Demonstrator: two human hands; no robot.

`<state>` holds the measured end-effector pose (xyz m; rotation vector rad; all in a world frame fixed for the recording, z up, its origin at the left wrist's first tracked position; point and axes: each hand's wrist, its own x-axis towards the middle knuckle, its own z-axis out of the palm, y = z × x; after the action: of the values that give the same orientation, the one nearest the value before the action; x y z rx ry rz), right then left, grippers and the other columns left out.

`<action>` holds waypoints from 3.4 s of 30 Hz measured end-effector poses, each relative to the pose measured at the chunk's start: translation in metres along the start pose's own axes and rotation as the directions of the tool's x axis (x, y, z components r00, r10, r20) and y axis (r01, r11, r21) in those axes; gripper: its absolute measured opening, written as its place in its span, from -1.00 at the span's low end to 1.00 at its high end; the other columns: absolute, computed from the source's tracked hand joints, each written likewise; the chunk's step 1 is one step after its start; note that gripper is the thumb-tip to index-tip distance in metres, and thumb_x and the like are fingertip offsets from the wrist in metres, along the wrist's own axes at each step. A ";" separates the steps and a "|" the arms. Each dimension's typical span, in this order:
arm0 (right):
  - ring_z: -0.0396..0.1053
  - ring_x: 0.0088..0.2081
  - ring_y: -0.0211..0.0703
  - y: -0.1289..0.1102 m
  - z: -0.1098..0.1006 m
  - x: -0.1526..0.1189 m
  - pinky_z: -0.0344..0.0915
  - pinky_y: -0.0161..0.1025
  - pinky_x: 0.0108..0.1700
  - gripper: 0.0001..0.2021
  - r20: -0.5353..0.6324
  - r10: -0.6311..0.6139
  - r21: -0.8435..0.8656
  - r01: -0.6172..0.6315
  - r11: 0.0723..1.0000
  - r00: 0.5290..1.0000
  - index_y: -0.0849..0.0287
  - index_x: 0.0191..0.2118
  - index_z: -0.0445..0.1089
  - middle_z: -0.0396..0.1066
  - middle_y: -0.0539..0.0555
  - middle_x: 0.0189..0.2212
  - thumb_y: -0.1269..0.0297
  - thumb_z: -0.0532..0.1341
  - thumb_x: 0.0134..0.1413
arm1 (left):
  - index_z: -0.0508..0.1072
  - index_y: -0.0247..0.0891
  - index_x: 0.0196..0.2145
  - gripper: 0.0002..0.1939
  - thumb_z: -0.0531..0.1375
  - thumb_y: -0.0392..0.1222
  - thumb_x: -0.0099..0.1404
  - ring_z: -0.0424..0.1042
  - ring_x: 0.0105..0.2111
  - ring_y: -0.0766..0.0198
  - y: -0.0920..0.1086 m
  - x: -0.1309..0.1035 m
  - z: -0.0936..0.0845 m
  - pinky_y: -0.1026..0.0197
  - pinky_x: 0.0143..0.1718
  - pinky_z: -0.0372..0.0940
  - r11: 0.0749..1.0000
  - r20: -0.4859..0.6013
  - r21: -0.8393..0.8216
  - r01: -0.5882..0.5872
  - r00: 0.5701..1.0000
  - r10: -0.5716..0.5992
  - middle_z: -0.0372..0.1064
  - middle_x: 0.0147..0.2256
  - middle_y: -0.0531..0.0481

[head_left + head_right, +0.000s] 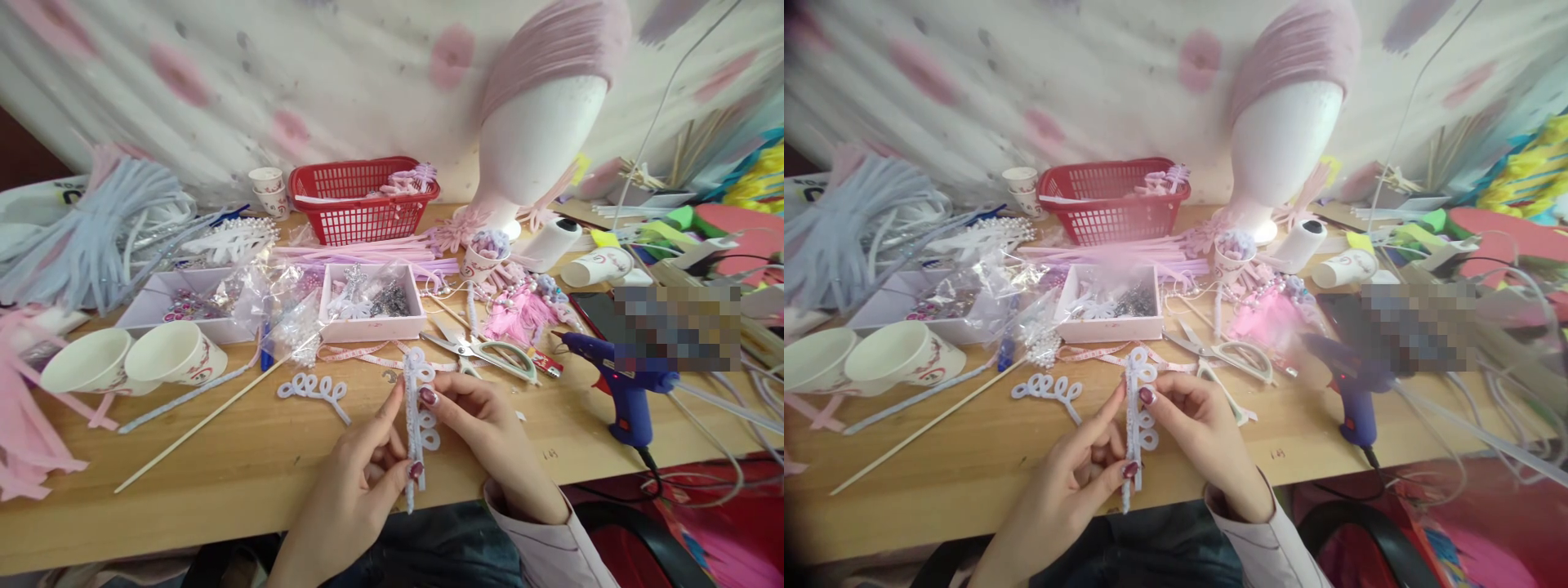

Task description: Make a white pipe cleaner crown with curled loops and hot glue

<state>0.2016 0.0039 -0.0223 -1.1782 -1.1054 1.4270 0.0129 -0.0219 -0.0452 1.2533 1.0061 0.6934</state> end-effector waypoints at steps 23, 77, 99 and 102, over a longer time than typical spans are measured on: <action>0.26 -0.49 -0.25 -0.004 0.003 0.003 0.24 -0.30 -0.42 -0.63 -0.124 -0.137 -0.144 0.119 0.982 0.983 0.18 -0.42 0.43 0.37 -0.01 -0.52 -0.07 0.35 0.05 | 0.15 0.01 0.36 -0.30 0.18 -0.29 0.32 0.32 -0.39 0.33 0.002 0.000 0.001 0.30 -0.32 0.36 0.999 0.030 0.002 -0.035 0.999 0.035 0.27 -0.35 0.07; 0.04 -0.62 -0.29 0.030 -0.005 -0.026 0.02 -0.27 -0.52 -0.48 -0.322 -0.521 -0.280 0.446 0.850 0.790 0.10 -0.61 0.14 0.10 -0.11 -0.71 -0.11 0.13 0.27 | 0.40 -0.34 0.11 -0.33 0.45 -0.12 0.07 0.48 -0.46 0.29 0.023 0.011 0.024 0.31 -0.44 0.40 0.838 -0.582 -0.298 -0.457 0.783 0.220 0.48 -0.49 0.08; 0.16 -0.49 -0.23 0.046 0.025 -0.042 0.16 -0.28 -0.45 -0.67 -0.063 -0.320 -0.234 0.298 0.925 0.945 0.12 -0.36 0.28 0.19 -0.06 -0.51 0.03 0.06 0.38 | 0.60 -0.34 -0.29 -0.70 0.46 -0.14 0.03 0.60 -0.26 0.15 0.015 0.010 0.045 0.23 -0.18 0.45 0.888 -0.425 -0.401 -0.224 0.904 0.037 0.64 -0.30 -0.17; 0.23 -0.47 -0.21 0.042 0.022 -0.045 0.20 -0.28 -0.43 -0.68 -0.029 -0.315 -0.297 0.293 0.909 0.949 0.14 -0.36 0.34 0.28 -0.02 -0.51 0.09 0.06 0.38 | 0.61 -0.31 -0.37 -0.76 0.45 -0.12 0.04 0.57 -0.36 0.21 0.010 0.011 0.045 0.27 -0.29 0.45 0.893 -0.433 -0.397 -0.213 0.901 0.023 0.63 -0.38 -0.10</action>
<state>0.1792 -0.0479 -0.0546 -1.1879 -1.4105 0.9949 0.0587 -0.0298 -0.0378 0.7851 1.0437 1.2527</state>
